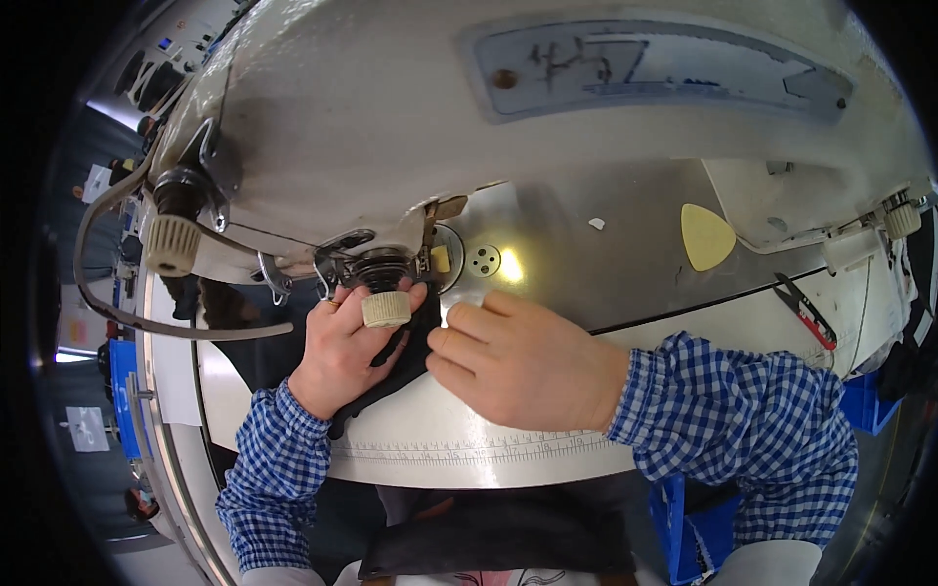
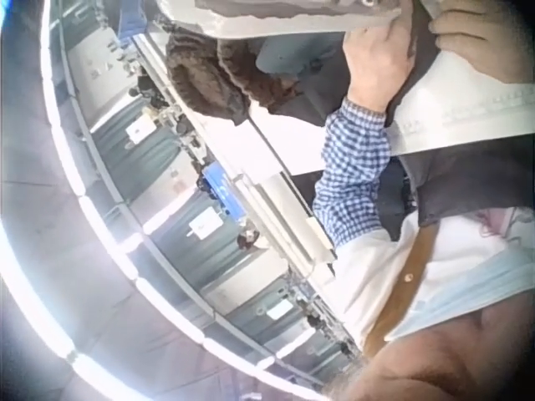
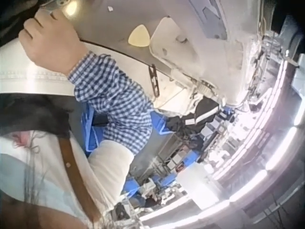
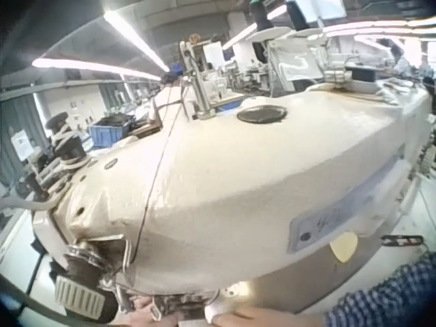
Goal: Sewing pieces of leather and fur together using an industrial sewing machine.
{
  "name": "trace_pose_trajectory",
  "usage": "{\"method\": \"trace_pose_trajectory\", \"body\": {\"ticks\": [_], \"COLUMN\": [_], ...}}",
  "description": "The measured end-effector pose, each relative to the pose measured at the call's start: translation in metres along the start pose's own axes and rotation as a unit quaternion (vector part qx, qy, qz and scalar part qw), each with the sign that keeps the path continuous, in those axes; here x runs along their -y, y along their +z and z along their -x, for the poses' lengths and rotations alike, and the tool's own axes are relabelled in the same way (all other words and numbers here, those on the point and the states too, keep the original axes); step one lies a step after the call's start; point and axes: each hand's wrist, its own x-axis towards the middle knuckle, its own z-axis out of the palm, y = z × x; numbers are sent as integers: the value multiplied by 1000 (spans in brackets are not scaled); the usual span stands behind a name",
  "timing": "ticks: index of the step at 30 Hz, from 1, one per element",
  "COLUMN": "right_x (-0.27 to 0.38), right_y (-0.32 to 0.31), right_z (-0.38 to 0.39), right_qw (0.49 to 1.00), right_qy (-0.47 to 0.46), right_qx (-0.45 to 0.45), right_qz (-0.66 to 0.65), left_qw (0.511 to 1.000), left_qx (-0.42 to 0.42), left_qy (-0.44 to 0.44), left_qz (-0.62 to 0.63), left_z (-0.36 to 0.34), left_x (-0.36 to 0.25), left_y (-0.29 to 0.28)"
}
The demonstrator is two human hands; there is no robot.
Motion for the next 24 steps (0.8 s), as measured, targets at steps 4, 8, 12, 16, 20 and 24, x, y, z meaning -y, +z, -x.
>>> {"method": "trace_pose_trajectory", "body": {"ticks": [4, 8, 12, 16, 20, 24], "right_x": [2, 17, 27, 29, 32, 33], "right_y": [8, 10, 14, 7, 5, 10], "right_z": [-2, -15, -15, -8, -7, -1], "right_qw": [999, 990, 989, 998, 996, 998], "right_qy": [9, 106, 87, -1, -18, 15], "right_qx": [-9, 40, 36, 64, 19, 44], "right_qz": [-41, -79, -118, -17, 86, 47], "left_qw": [999, 997, 956, 944, 974, 902], "left_qx": [34, 39, -2, -51, 13, 12], "left_qy": [16, -52, -231, -283, -219, -359], "left_qz": [-6, 52, 180, 164, 61, 237], "left_z": [-1, -10, -10, -5, -13, -15], "left_x": [8, 5, -11, -25, -18, -12], "left_y": [-2, -18, -24, -10, 0, -3]}}
